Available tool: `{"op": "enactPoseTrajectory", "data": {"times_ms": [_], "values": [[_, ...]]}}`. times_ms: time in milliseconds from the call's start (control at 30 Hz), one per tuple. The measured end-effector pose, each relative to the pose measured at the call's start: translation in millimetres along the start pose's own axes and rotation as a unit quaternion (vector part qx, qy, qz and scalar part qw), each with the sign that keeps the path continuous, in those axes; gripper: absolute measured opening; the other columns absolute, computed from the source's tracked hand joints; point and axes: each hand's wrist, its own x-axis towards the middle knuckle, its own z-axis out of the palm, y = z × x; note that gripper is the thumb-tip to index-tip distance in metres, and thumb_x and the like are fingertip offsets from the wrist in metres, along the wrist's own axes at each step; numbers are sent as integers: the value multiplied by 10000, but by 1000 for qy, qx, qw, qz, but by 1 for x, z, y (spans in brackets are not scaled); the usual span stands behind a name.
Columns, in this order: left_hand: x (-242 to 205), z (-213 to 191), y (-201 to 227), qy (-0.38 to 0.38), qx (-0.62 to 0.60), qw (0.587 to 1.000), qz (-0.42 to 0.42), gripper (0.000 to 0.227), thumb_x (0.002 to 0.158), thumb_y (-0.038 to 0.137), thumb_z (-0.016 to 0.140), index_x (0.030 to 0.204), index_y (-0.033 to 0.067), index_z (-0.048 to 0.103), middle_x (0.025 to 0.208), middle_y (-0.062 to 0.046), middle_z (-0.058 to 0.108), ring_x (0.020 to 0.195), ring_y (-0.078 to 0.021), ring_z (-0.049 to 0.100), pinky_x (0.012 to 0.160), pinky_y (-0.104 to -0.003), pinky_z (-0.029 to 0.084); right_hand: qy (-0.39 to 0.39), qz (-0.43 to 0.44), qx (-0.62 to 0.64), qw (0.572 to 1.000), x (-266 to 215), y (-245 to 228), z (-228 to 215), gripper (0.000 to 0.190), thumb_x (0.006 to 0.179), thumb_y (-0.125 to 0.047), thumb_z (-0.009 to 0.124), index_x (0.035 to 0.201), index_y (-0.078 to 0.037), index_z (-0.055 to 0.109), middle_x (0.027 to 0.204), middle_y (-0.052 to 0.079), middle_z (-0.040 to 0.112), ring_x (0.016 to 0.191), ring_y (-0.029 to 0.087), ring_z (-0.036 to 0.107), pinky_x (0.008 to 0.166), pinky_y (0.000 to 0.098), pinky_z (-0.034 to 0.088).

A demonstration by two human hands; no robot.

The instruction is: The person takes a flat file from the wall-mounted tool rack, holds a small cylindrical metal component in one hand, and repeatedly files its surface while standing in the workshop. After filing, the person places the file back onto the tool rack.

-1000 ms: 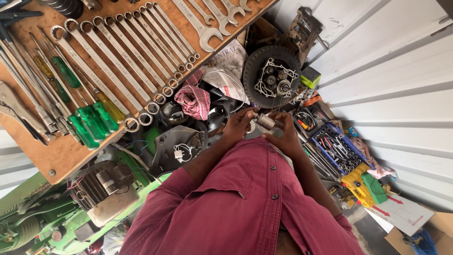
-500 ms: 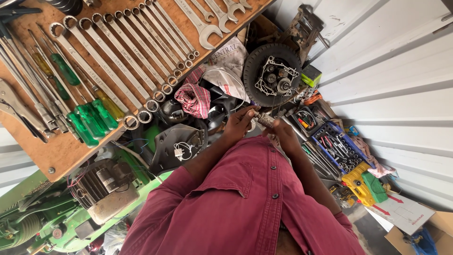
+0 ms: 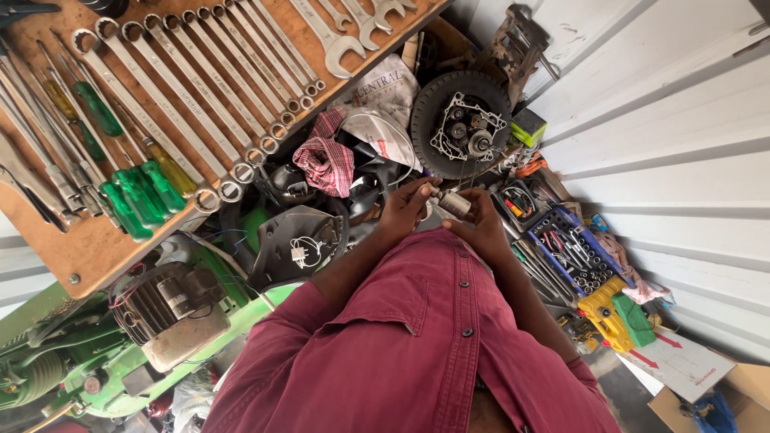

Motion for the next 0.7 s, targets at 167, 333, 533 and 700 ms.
{"op": "enactPoseTrajectory", "data": {"times_ms": [167, 333, 533, 700], "values": [[3, 16, -5, 4, 7, 1000, 7, 474, 1096, 372, 554, 1405, 18, 621, 628, 52, 484, 516, -23, 418, 457, -218, 330, 25, 33, 8, 999, -5, -12, -17, 617, 818, -70, 841, 1312, -32, 473, 1166, 108, 643, 1078, 191, 695, 904, 340, 610], [10, 41, -7, 22, 34, 999, -8, 484, 1089, 376, 546, 1417, 26, 612, 612, 54, 483, 504, -17, 408, 447, -210, 324, 31, 71, -21, 997, -8, 28, -60, 516, 851, -194, 785, 1264, -23, 527, 1015, 122, 712, 858, 196, 704, 698, 351, 576], [23, 78, -13, 37, 44, 998, -17, 465, 1090, 354, 550, 1413, 25, 606, 618, 54, 488, 504, -21, 410, 452, -211, 323, -28, 111, 39, 993, -13, 49, -106, 804, 1066, -670, 297, 1053, 5, 734, 973, 97, 772, 879, 179, 739, 763, 313, 574], [30, 105, -29, 40, 2, 999, -27, 451, 1110, 356, 525, 1396, 22, 624, 593, 60, 457, 492, -21, 390, 457, -212, 312, 1, -104, -161, 982, -25, -19, -125, 766, 901, -566, 720, 1271, 90, 578, 970, 162, 726, 881, 248, 724, 753, 367, 601]]}}
